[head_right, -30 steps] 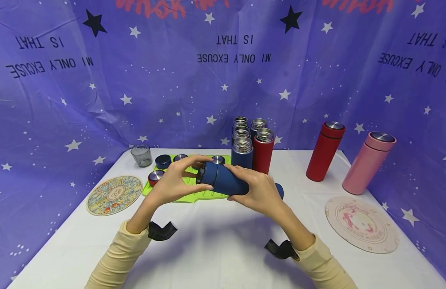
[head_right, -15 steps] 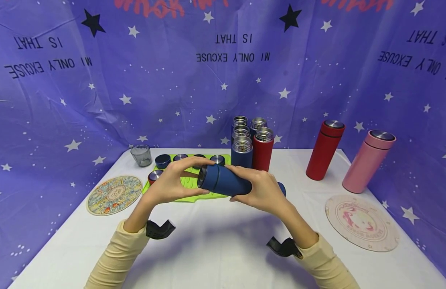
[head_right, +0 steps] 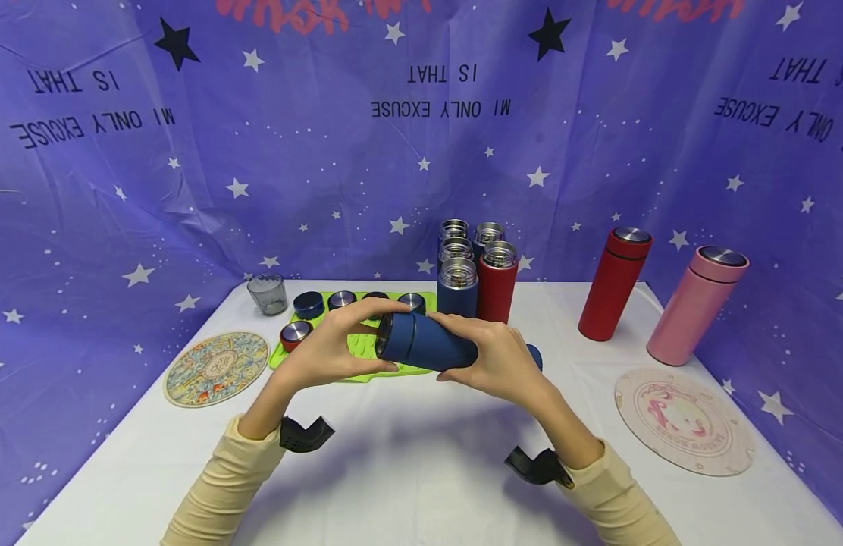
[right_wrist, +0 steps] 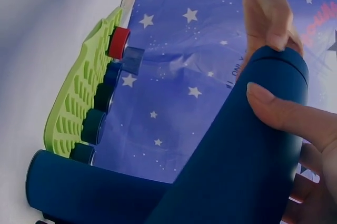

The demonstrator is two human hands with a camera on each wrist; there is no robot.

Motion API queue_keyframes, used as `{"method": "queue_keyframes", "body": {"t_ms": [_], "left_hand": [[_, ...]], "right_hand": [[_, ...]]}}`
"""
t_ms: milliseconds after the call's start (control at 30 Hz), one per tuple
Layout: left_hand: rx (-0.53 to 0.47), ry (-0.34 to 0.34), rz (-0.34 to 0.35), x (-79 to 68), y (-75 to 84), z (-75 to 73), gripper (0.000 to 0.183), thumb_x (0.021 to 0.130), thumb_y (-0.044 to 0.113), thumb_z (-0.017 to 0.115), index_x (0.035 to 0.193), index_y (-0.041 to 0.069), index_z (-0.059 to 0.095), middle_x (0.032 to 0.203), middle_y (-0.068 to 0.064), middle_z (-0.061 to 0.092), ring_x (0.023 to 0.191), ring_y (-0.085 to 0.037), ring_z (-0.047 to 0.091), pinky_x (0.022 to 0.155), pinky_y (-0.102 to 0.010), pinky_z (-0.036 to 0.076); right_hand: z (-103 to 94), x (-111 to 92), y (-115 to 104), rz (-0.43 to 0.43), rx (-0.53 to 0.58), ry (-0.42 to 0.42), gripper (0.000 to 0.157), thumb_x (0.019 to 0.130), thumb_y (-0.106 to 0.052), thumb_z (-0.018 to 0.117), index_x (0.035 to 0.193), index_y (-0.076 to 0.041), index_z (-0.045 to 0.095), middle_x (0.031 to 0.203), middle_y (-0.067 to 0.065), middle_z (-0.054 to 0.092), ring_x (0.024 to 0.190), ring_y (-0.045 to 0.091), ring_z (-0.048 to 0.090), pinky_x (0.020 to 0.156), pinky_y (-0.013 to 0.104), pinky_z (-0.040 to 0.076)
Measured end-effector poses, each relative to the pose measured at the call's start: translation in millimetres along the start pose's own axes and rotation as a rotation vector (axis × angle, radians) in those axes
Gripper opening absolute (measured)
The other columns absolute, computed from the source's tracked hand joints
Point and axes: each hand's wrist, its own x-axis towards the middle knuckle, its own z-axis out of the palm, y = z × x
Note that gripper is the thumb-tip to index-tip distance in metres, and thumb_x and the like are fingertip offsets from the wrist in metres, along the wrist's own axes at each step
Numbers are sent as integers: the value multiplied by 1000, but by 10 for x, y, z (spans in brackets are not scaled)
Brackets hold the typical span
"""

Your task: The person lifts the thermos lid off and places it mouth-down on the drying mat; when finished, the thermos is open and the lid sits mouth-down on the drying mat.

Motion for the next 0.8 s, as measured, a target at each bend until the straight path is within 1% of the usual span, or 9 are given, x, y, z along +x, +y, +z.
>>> {"method": "queue_keyframes", "body": {"t_ms": [100, 200, 267, 367, 433, 500, 600, 700, 800], "left_hand": [[7, -4, 56, 5, 0, 1, 68, 73, 15, 86, 134, 12, 55, 134, -2, 54, 124, -18, 49, 86, -30, 54], [6, 18, 53, 5, 0, 11, 65, 74, 17, 85, 133, 12, 57, 132, -2, 56, 121, -18, 51, 83, -28, 55], [-4, 37, 21, 2, 9, 18, 65, 74, 20, 85, 132, 12, 57, 129, -2, 57, 116, -18, 54, 78, -27, 57], [-18, 69, -69, -5, 24, 31, 64, 75, 26, 85, 131, 14, 58, 126, -2, 59, 106, -17, 60, 72, -25, 58], [-25, 83, -129, -6, 37, 37, 64, 75, 29, 85, 131, 14, 58, 124, -1, 60, 100, -17, 62, 70, -25, 58], [-29, 81, -163, -5, 37, 39, 64, 75, 31, 84, 131, 15, 58, 124, -1, 60, 98, -17, 63, 70, -25, 58], [-11, 33, -127, -3, 24, 30, 69, 74, 29, 85, 135, 14, 55, 130, -1, 57, 109, -16, 59, 78, -26, 56], [-1, -33, -32, 0, 3, 13, 75, 72, 21, 87, 138, 14, 51, 137, -1, 51, 122, -16, 51, 86, -30, 54], [20, -65, 37, -3, -6, -3, 76, 71, 14, 87, 139, 16, 51, 139, 1, 49, 127, -16, 46, 90, -32, 52]], "right_hand": [[-20, 1, -2, 4, 37, -10, 85, 61, -29, 93, 137, -26, 56, 121, 0, 65, 99, 17, 65, 80, 40, 55], [-22, -1, -9, -2, 40, -6, 85, 61, -28, 93, 137, -25, 56, 122, 0, 65, 100, 18, 65, 81, 40, 55], [-13, -2, -12, -13, 21, 3, 84, 62, -28, 93, 138, -25, 56, 122, 2, 65, 101, 19, 65, 81, 41, 55], [-3, -1, -25, -34, -19, 22, 84, 62, -29, 92, 137, -23, 56, 124, 3, 64, 106, 21, 64, 83, 43, 55], [2, 3, -31, -45, -44, 32, 83, 63, -29, 92, 137, -21, 56, 125, 4, 64, 110, 22, 62, 86, 44, 54], [2, 7, -36, -51, -59, 36, 82, 63, -29, 92, 137, -20, 57, 125, 5, 63, 113, 23, 61, 87, 45, 54], [-5, 4, -27, -45, -54, 23, 83, 62, -28, 92, 136, -20, 57, 124, 4, 64, 109, 22, 63, 85, 45, 54], [-33, -3, -18, -23, -4, -5, 84, 61, -28, 93, 136, -23, 57, 121, 1, 66, 101, 18, 65, 81, 41, 55], [-56, -4, -7, -7, 60, -41, 84, 61, -29, 93, 137, -24, 57, 119, -1, 67, 96, 15, 65, 79, 39, 55]]}}
